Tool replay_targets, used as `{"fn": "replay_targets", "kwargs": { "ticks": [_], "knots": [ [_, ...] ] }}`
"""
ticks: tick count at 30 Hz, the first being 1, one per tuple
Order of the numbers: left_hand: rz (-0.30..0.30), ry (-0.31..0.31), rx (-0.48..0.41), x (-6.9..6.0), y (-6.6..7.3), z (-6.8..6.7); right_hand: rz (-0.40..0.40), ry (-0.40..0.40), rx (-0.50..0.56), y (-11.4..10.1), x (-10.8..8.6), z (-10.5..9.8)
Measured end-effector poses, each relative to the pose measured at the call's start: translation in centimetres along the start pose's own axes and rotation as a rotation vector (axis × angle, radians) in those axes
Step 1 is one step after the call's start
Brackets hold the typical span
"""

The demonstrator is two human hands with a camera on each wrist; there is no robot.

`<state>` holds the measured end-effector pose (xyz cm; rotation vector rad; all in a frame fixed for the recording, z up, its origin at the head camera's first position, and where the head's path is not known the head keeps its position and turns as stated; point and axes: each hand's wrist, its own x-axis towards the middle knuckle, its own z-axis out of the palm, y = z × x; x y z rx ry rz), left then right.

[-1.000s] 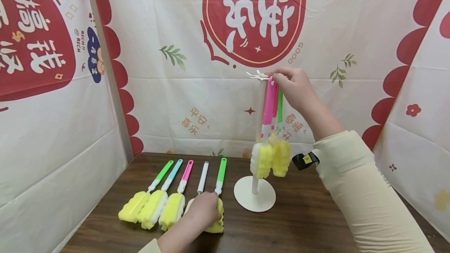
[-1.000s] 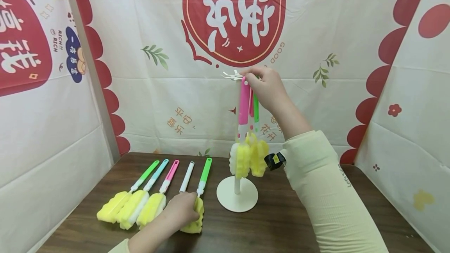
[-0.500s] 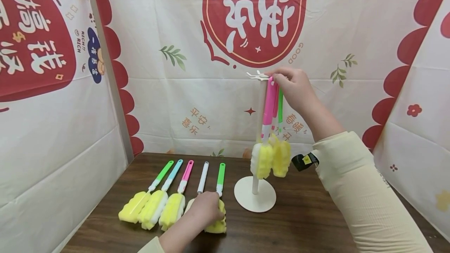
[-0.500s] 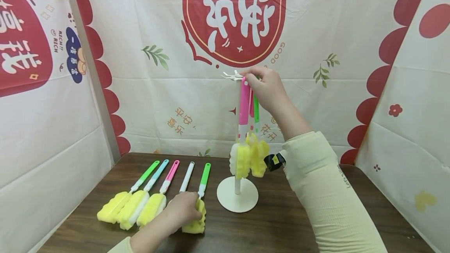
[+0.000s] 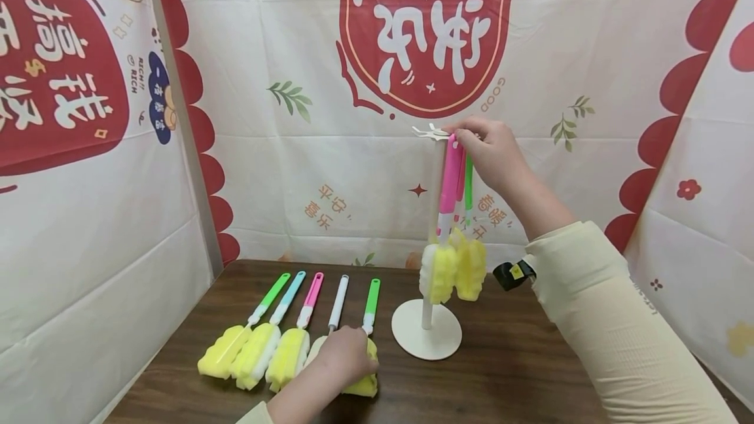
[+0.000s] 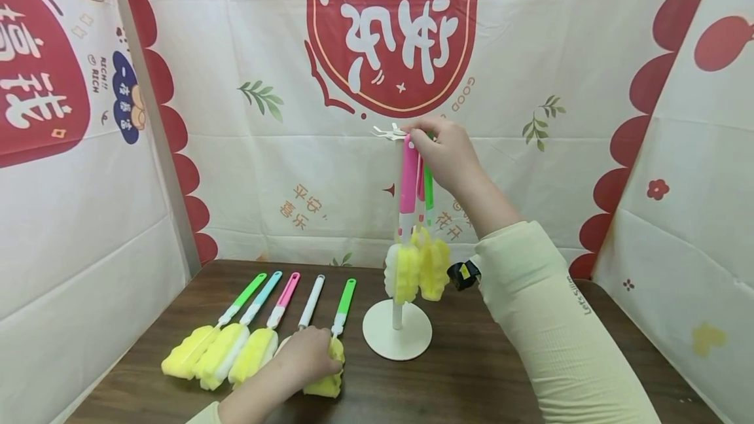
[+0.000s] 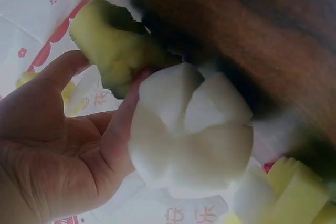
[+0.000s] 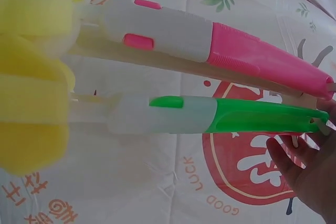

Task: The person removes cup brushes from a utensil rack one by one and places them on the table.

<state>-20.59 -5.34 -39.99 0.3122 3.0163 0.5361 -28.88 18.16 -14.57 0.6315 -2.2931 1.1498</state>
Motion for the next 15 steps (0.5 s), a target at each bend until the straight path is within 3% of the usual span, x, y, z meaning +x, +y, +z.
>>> {"fn": "replay_targets", "kwargs": {
  "ticks": [15],
  "knots": [
    [-0.019, 0.03, 0.014, -0.4, 0.19, -0.66, -0.001, 0.037, 0.013, 0.15, -0.23, 0.32]
  ]
}}
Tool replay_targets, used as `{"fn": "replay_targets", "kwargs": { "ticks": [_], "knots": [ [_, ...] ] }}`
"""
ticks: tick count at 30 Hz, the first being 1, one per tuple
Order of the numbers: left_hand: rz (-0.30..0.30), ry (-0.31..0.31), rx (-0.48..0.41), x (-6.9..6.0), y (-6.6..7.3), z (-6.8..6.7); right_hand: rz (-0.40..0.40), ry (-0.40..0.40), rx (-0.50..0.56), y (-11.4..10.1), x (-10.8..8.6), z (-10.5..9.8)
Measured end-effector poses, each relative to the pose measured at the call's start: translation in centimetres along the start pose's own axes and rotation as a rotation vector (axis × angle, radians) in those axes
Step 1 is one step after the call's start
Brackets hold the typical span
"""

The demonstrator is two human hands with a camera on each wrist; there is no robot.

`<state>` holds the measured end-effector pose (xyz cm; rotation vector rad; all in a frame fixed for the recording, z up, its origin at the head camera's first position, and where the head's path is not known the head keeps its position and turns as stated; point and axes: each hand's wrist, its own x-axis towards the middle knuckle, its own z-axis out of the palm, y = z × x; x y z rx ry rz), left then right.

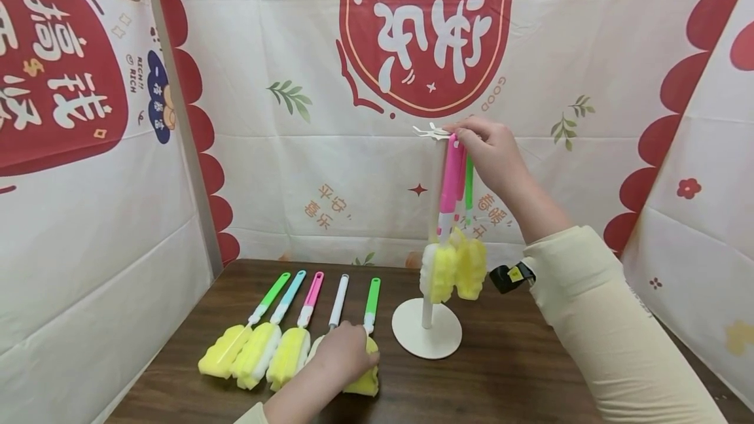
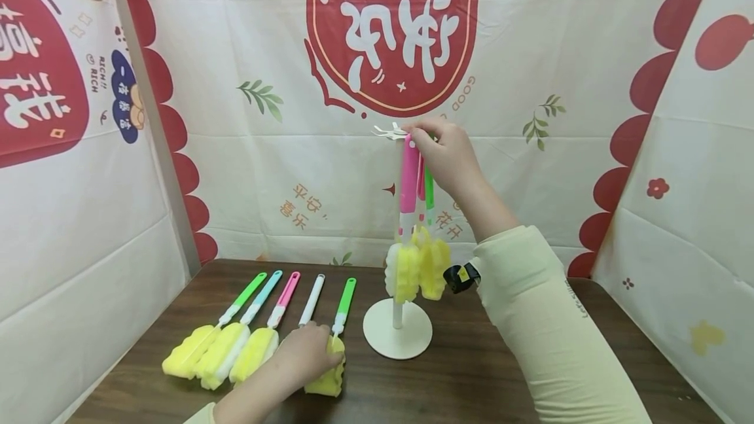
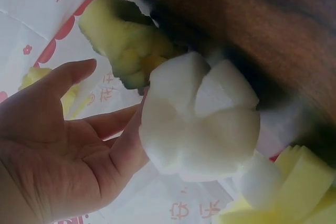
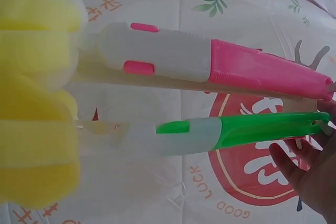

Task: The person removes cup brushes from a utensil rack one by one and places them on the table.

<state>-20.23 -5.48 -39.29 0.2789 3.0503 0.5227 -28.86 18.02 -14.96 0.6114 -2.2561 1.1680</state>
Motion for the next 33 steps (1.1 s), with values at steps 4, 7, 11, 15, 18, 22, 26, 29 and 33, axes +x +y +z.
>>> {"fn": "replay_targets", "kwargs": {
  "ticks": [4, 7, 11, 15, 18, 22, 26, 29, 33],
  "knots": [
    [0.019, 0.035, 0.02, 0.0, -0.2, -0.4, 0.005, -0.013, 0.014, -0.1, 0.0, -0.1],
    [0.032, 0.066, 0.045, 0.0, -0.1, -0.8, 0.012, -0.024, 0.015, -0.1, 0.0, -0.3],
    [0.032, 0.115, 0.052, 0.2, 0.1, -1.6, 0.022, -0.04, 0.022, -0.1, 0.1, -0.5],
    [0.057, 0.208, 0.002, 0.5, 0.6, -2.5, 0.031, -0.054, 0.028, -0.2, 0.3, -0.7],
    [0.087, 0.304, -0.047, 0.7, 1.0, -3.1, 0.029, -0.06, 0.022, -0.2, 0.3, -0.7],
    [0.122, 0.41, -0.093, 1.0, 1.8, -3.9, 0.021, -0.06, 0.004, -0.5, 0.4, -0.8],
    [0.172, 0.503, -0.126, 1.2, 2.4, -4.6, 0.016, -0.051, -0.01, -0.6, 0.5, -1.0],
    [0.217, 0.577, -0.151, 1.3, 2.6, -5.0, 0.008, -0.044, -0.018, -0.7, 0.6, -1.0],
    [0.277, 0.647, -0.166, 1.6, 3.0, -5.7, -0.015, -0.02, -0.046, -0.9, 0.6, -1.1]
  ]
}}
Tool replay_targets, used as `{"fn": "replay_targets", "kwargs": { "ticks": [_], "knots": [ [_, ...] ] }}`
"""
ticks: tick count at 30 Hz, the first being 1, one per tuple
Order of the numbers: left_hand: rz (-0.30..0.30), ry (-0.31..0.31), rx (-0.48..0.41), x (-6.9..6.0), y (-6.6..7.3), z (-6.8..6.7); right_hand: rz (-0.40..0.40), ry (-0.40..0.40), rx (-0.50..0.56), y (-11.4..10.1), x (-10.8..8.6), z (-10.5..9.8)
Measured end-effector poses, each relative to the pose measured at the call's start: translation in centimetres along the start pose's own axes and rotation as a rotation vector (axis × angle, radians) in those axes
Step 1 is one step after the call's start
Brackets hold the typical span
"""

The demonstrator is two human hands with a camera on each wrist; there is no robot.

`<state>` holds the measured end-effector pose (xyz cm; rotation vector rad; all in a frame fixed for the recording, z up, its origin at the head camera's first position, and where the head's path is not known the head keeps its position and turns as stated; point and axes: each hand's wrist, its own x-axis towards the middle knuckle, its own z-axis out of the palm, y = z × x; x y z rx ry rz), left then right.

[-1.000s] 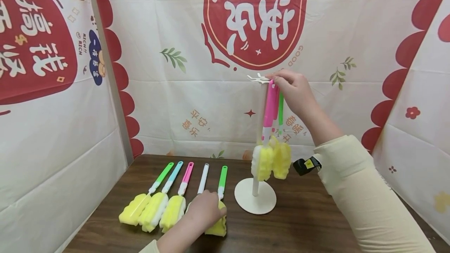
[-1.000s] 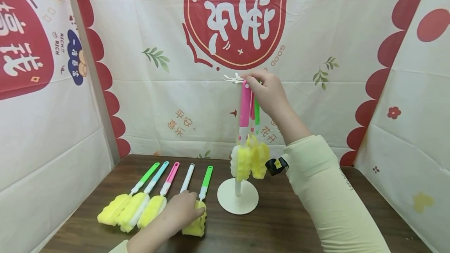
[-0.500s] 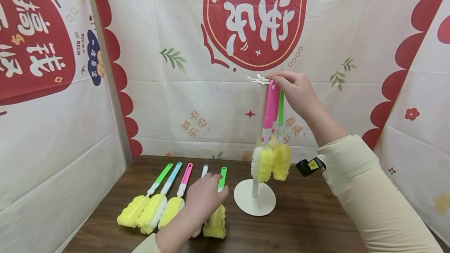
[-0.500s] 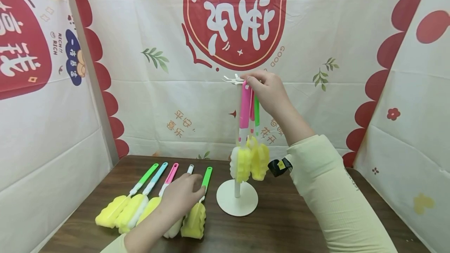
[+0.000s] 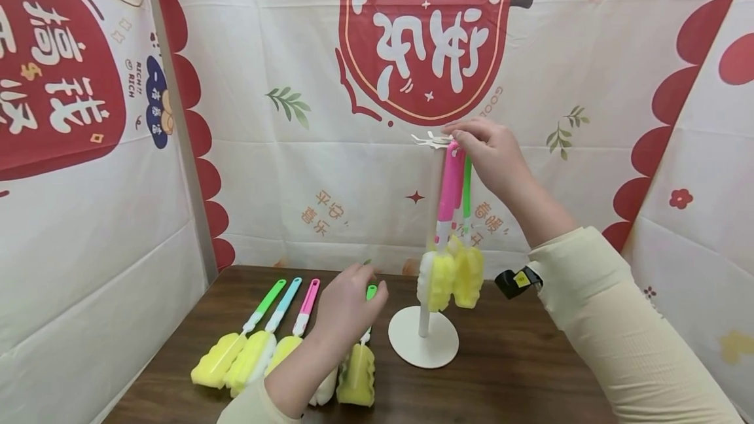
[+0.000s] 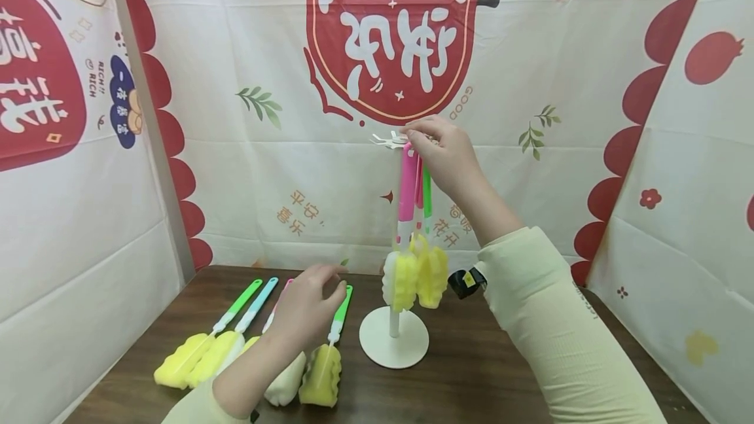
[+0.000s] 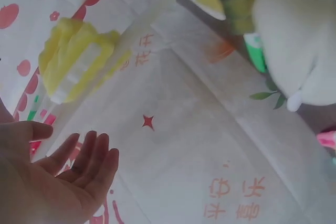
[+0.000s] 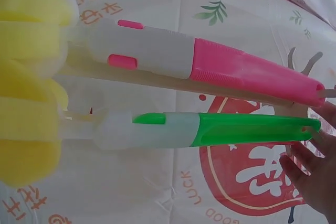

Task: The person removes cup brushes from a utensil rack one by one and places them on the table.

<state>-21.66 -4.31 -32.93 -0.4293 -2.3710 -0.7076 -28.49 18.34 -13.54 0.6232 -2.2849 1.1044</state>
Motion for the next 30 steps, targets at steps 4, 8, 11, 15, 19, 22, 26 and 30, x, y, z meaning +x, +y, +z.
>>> {"fn": "replay_targets", "kwargs": {
  "ticks": [4, 8, 11, 15, 19, 22, 26, 30],
  "knots": [
    [0.044, 0.01, -0.033, 1.0, 0.4, -0.4, -0.084, 0.077, -0.079, -0.1, -0.4, 0.1],
    [0.082, 0.005, -0.072, 2.0, 0.8, -0.8, -0.19, 0.166, -0.146, -0.1, -0.9, 0.0],
    [0.101, 0.007, -0.088, 2.8, 1.1, -1.2, -0.267, 0.206, -0.166, -0.1, -1.3, -0.1],
    [0.105, 0.011, -0.093, 4.0, 1.4, -1.8, -0.349, 0.225, -0.183, 0.0, -2.0, -0.3],
    [0.139, 0.048, -0.071, 5.0, 1.5, -2.5, -0.39, 0.219, -0.191, 0.3, -2.7, -0.2],
    [0.167, 0.086, -0.054, 5.7, 1.6, -3.1, -0.41, 0.222, -0.194, 0.7, -3.3, -0.1],
    [0.179, 0.11, -0.039, 6.4, 1.7, -3.5, -0.44, 0.25, -0.195, 1.1, -4.0, -0.3],
    [0.178, 0.115, -0.041, 7.0, 1.8, -3.7, -0.461, 0.288, -0.183, 1.4, -4.9, -0.6]
  ]
}}
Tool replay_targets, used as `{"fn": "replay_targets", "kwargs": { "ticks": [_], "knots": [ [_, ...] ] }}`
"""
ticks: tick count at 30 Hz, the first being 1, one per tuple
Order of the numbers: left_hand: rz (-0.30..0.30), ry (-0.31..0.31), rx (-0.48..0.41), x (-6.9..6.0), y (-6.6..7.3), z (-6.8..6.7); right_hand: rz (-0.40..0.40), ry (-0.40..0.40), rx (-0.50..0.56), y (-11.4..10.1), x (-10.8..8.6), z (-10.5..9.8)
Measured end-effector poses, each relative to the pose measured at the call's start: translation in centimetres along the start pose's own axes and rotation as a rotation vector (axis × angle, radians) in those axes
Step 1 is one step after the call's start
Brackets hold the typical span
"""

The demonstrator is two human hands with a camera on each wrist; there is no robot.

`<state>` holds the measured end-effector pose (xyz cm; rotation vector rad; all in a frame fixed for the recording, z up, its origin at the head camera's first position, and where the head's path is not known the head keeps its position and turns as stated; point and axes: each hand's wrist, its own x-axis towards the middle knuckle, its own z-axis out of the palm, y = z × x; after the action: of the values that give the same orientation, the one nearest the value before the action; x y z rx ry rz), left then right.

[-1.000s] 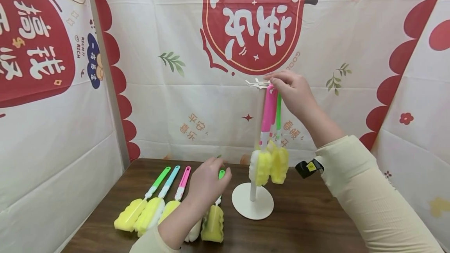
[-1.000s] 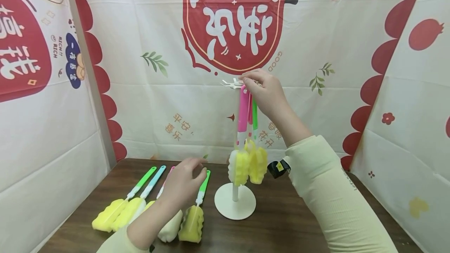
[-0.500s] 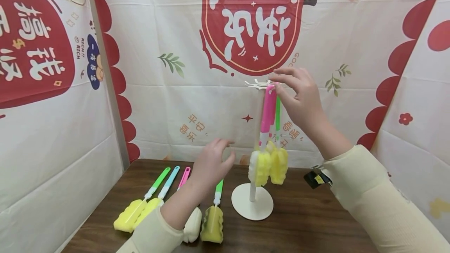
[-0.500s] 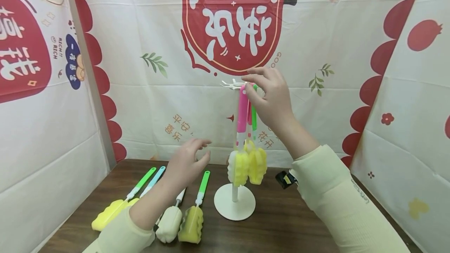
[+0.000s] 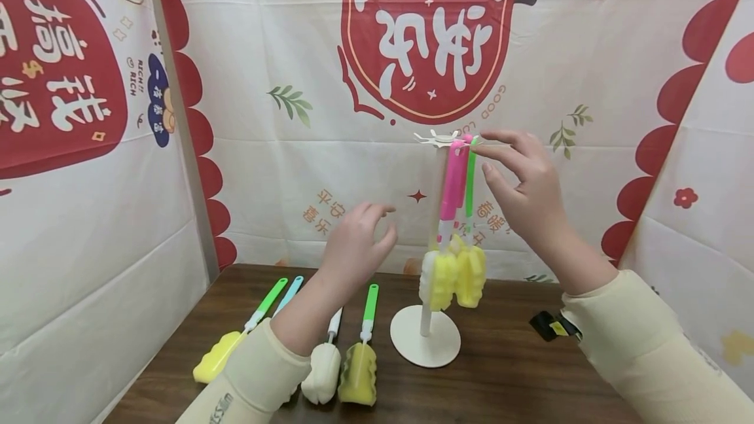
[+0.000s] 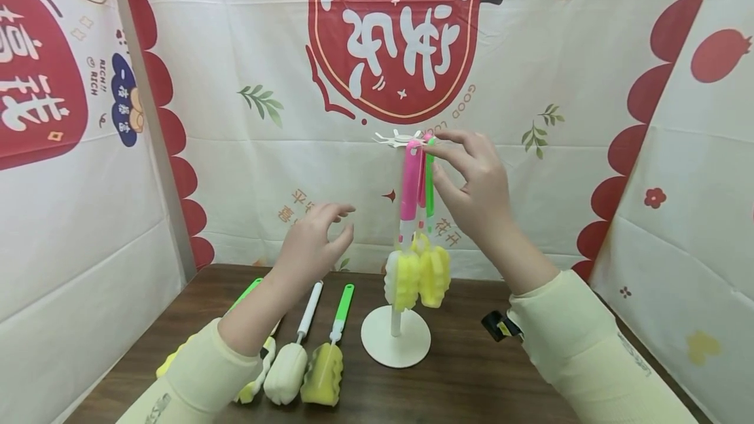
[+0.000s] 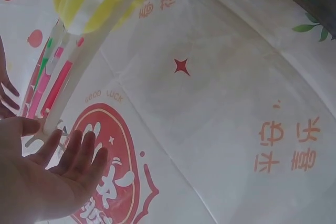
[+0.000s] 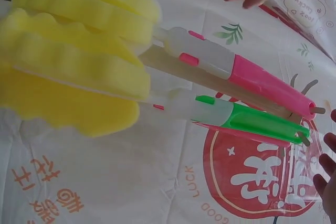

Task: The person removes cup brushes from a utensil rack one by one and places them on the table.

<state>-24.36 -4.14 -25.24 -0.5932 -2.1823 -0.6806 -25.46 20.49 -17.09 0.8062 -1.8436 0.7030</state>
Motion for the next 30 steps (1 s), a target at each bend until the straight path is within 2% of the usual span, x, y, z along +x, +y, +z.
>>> {"fn": "replay_targets", "kwargs": {
  "ticks": [5, 13, 24, 30],
  "knots": [
    [0.002, 0.024, -0.003, 0.6, 0.2, -0.2, 0.027, -0.014, 0.012, 0.0, -1.1, -0.4],
    [0.063, 0.072, -0.013, 1.9, 0.7, -0.5, 0.028, -0.066, 0.041, 0.2, -3.2, -0.5],
    [0.078, 0.075, -0.014, 3.5, 1.5, -1.1, 0.064, -0.12, 0.034, 0.8, -5.8, 0.1],
    [0.136, 0.1, 0.031, 4.3, 1.8, -1.5, 0.056, -0.127, 0.034, 1.1, -7.0, 0.5]
  ]
}}
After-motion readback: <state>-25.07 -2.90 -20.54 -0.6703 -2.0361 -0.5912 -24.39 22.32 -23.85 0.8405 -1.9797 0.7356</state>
